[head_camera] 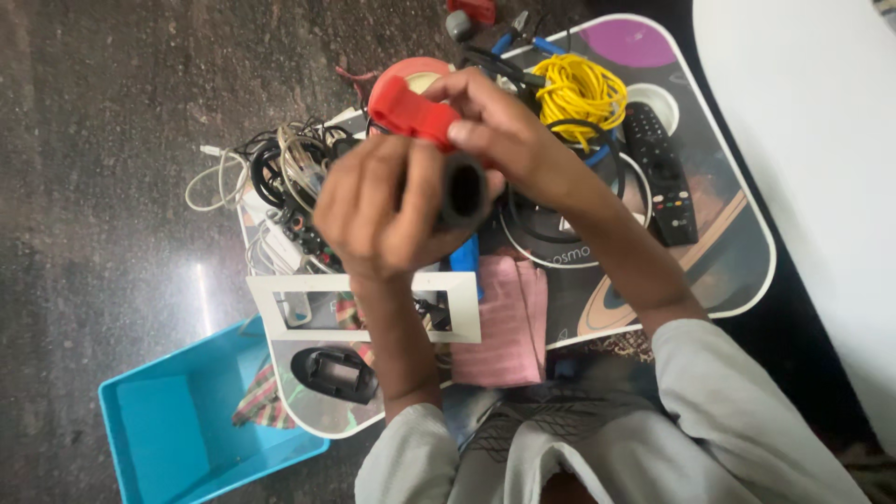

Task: The person holds a black pipe fitting and repeatedly attempts to attach a red plastic cap. They rotate the cap and the fitting, trying different angles to align the threads, but the cap does not fully secure during the clip.

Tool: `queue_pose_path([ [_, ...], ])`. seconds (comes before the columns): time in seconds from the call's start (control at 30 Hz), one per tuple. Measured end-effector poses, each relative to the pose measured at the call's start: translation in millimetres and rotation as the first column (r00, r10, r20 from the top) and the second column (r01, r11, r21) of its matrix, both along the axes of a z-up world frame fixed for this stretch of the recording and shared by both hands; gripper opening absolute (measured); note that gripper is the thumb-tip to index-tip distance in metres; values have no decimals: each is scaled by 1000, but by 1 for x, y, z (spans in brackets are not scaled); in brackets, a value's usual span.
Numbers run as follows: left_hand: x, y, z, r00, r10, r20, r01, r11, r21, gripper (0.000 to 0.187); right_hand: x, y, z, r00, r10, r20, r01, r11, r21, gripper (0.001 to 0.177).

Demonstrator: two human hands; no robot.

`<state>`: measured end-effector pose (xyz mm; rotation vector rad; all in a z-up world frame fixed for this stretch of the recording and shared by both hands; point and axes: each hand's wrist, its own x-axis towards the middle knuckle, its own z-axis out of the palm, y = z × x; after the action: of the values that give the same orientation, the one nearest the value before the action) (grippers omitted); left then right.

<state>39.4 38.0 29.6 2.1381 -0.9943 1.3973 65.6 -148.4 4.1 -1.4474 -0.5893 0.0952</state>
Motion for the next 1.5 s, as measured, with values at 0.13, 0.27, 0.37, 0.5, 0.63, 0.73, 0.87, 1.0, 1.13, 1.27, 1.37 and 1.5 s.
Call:
queue_pose_path([
  [0.13,3,-23,0,989,-71,130,62,995,72,42,1,-9,2,973,85,-214,-61,991,116,50],
  [0.27,0,-35,-11,986,-62,153,63,998,3,37,6,-14,-16,979,-165,119,168,986,-15,46],
  [0.37,1,-29,-22,991,-108,85,117,986,-121,21,4,-13,-17,915,-280,289,324,939,-117,47],
  [0.5,1,-28,-41,980,-179,-81,152,951,-269,14,-4,-19,-15,899,-293,324,348,929,-123,47],
  [0.63,15,-39,-43,992,-123,12,120,943,-311,30,11,-17,-22,894,-287,343,345,931,-119,46],
  [0.73,13,-41,-43,970,-228,-84,162,864,-476,45,8,-11,-34,778,-352,520,438,898,-47,48],
  [0.87,35,-15,-40,532,-785,-317,199,480,-854,57,4,3,-41,459,-417,785,651,759,22,48],
  [1.0,39,3,-38,232,-919,-320,149,359,-921,61,3,6,-40,264,-312,913,637,767,77,52],
  [1.13,25,2,-30,348,-860,-373,191,455,-870,64,0,4,-32,273,-308,911,596,798,92,52],
  [1.27,15,-12,-25,380,-860,-340,205,437,-876,67,-17,-6,-15,312,-313,897,625,779,55,44],
  [1.37,10,-22,-22,356,-888,-291,206,379,-902,67,-45,-12,-3,367,-289,884,661,750,-29,40],
  [1.5,-9,-29,-22,390,-872,-296,219,400,-890,68,-52,-17,-3,407,-318,856,630,776,-11,39],
])
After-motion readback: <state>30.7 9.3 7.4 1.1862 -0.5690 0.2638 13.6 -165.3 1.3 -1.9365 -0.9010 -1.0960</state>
